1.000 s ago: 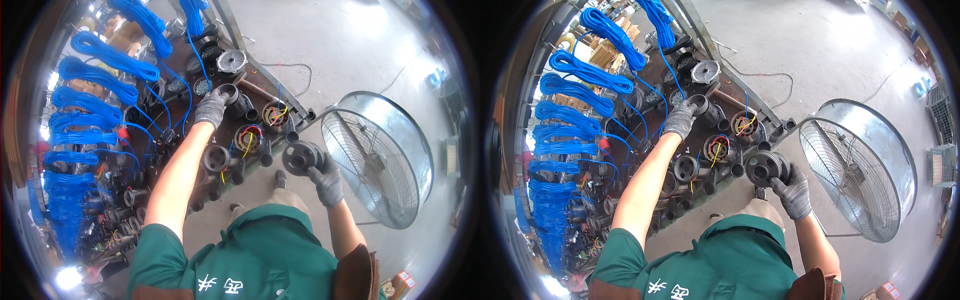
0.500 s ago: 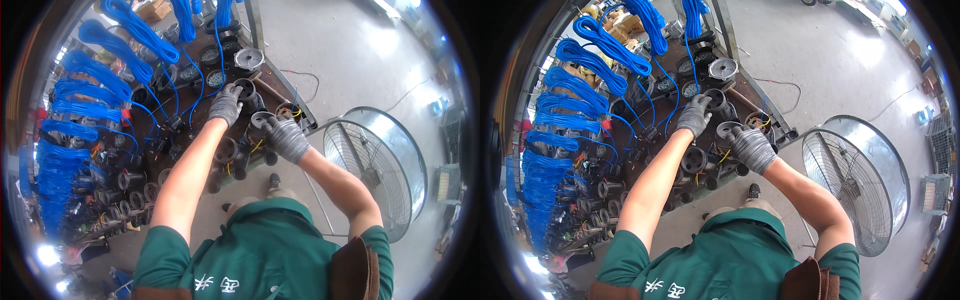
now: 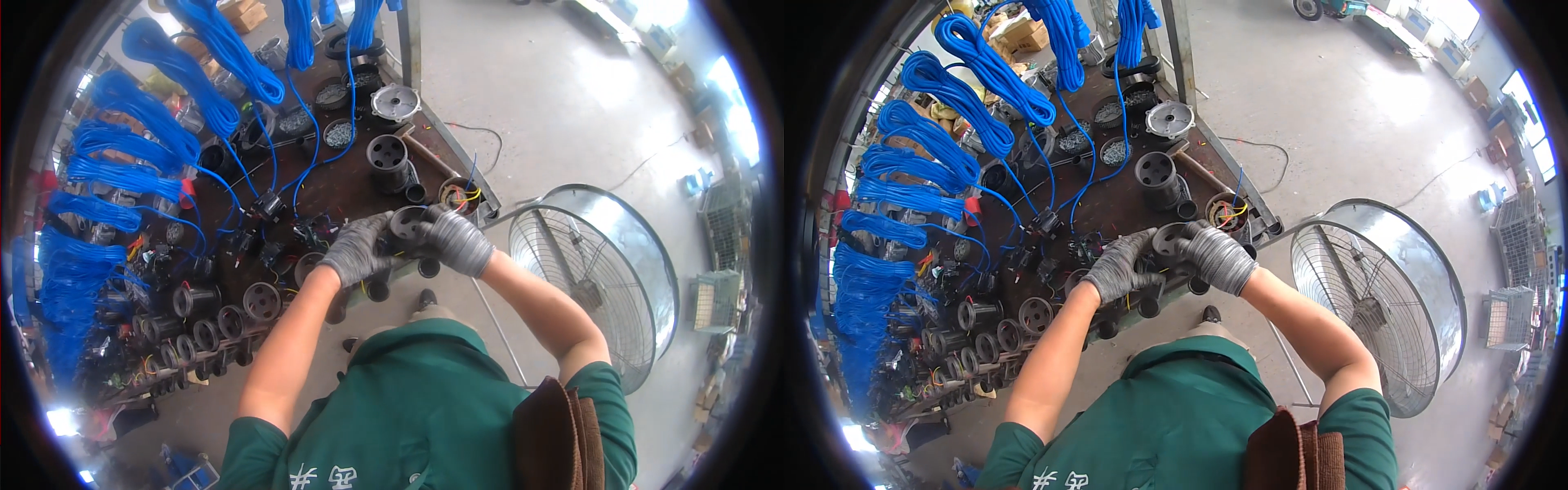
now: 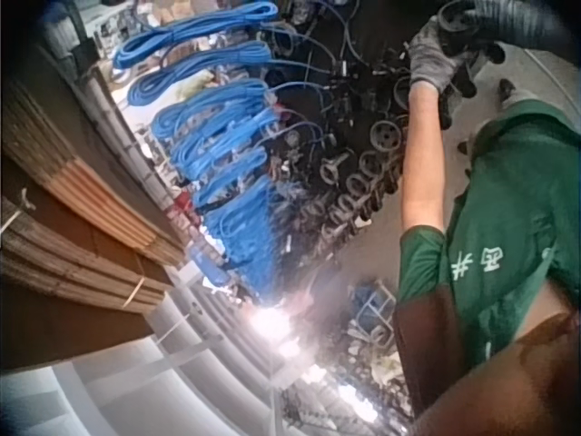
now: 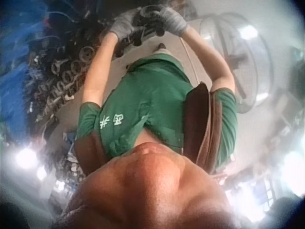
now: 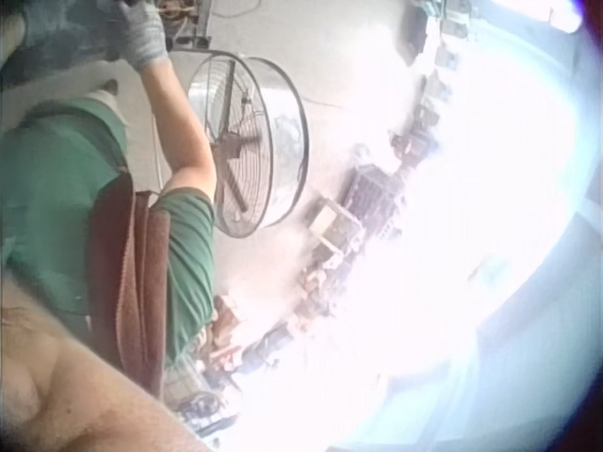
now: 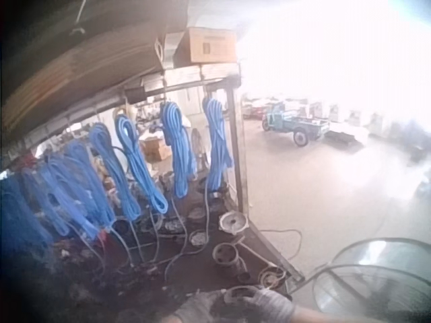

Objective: Manually assembling components of submersible water pumps at a workbench.

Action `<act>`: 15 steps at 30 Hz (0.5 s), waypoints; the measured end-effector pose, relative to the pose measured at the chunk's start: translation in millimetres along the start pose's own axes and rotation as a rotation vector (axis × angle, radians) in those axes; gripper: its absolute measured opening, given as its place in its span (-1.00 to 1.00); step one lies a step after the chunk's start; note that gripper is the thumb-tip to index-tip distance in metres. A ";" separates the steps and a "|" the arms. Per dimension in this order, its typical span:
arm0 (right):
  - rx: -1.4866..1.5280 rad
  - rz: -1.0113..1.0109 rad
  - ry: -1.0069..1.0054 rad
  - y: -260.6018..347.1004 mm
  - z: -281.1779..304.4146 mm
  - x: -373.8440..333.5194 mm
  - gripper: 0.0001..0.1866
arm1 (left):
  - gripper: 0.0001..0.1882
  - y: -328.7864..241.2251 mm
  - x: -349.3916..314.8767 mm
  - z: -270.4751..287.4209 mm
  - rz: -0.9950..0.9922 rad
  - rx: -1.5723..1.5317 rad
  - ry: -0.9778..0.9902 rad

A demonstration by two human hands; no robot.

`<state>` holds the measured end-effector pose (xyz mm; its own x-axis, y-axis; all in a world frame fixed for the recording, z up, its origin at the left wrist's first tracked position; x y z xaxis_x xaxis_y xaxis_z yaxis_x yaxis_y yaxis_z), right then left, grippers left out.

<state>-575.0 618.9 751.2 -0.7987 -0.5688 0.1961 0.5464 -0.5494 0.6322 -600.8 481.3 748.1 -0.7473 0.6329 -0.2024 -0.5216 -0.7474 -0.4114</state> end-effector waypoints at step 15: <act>-0.222 -0.390 -0.197 -50.9 35.7 -3.1 -0.54 | -0.27 7.7 -94.3 24.2 0.008 0.136 -0.471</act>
<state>-609.4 670.5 745.2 -0.9754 -0.1794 0.1280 0.2199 -0.8282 0.5155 -544.4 411.0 785.6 -0.8401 0.4902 0.2322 -0.5407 -0.7914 -0.2853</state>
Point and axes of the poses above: each hand's wrist, its own x-axis towards the middle knuckle, its own z-axis out of the back of the hand, y = z × x, the point moved 9 cm from there along x, towards the middle knuckle, and after that the axes turned 14 degrees about x, right-handed, at the moved point
